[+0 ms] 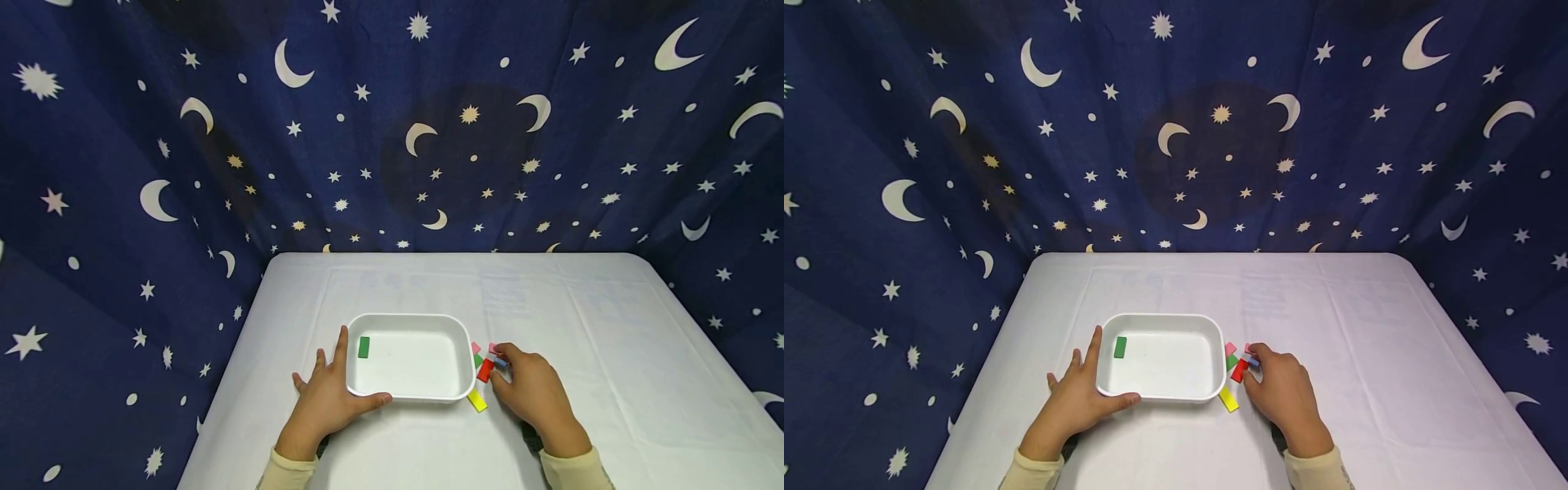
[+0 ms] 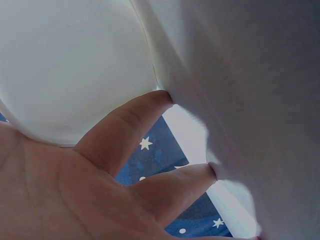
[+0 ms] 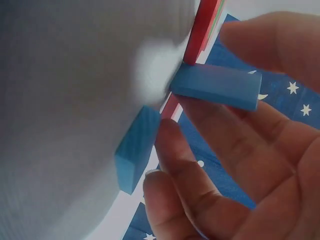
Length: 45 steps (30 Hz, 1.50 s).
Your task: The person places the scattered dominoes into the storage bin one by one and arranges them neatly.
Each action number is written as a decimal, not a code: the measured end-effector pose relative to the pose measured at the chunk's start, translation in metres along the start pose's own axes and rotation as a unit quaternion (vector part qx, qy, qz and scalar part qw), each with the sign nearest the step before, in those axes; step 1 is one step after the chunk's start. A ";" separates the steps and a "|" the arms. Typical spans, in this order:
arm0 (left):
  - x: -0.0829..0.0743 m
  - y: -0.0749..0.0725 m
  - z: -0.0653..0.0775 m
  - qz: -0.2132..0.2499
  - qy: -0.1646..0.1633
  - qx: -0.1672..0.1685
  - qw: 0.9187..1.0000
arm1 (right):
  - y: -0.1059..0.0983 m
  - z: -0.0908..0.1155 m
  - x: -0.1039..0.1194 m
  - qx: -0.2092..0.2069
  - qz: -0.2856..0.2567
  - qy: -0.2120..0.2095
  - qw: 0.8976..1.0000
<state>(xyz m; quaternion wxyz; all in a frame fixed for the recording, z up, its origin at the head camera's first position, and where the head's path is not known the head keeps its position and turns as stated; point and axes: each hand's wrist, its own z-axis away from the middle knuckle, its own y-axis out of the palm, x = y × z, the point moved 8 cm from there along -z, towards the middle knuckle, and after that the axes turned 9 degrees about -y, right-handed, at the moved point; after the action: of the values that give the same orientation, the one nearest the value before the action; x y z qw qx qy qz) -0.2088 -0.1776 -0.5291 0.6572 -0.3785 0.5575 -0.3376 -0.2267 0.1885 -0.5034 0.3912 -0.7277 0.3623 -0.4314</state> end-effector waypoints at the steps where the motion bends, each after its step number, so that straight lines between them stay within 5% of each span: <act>1: 0.000 0.000 0.000 0.000 0.000 0.000 1.000 | 0.000 0.000 0.000 0.001 0.001 -0.001 1.000; 14: 0.000 0.000 0.000 -0.002 0.002 -0.002 1.000 | -0.005 0.002 0.005 -0.035 -0.001 -0.007 0.999; 45: 0.001 0.002 -0.001 -0.004 -0.005 0.002 1.000 | 0.001 0.002 -0.002 0.017 -0.011 0.002 1.000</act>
<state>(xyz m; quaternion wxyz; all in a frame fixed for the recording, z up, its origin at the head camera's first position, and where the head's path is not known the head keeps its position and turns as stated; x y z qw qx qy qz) -0.2100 -0.1775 -0.5315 0.6593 -0.3807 0.5524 -0.3394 -0.2259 0.1904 -0.5061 0.3982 -0.7242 0.3472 -0.4432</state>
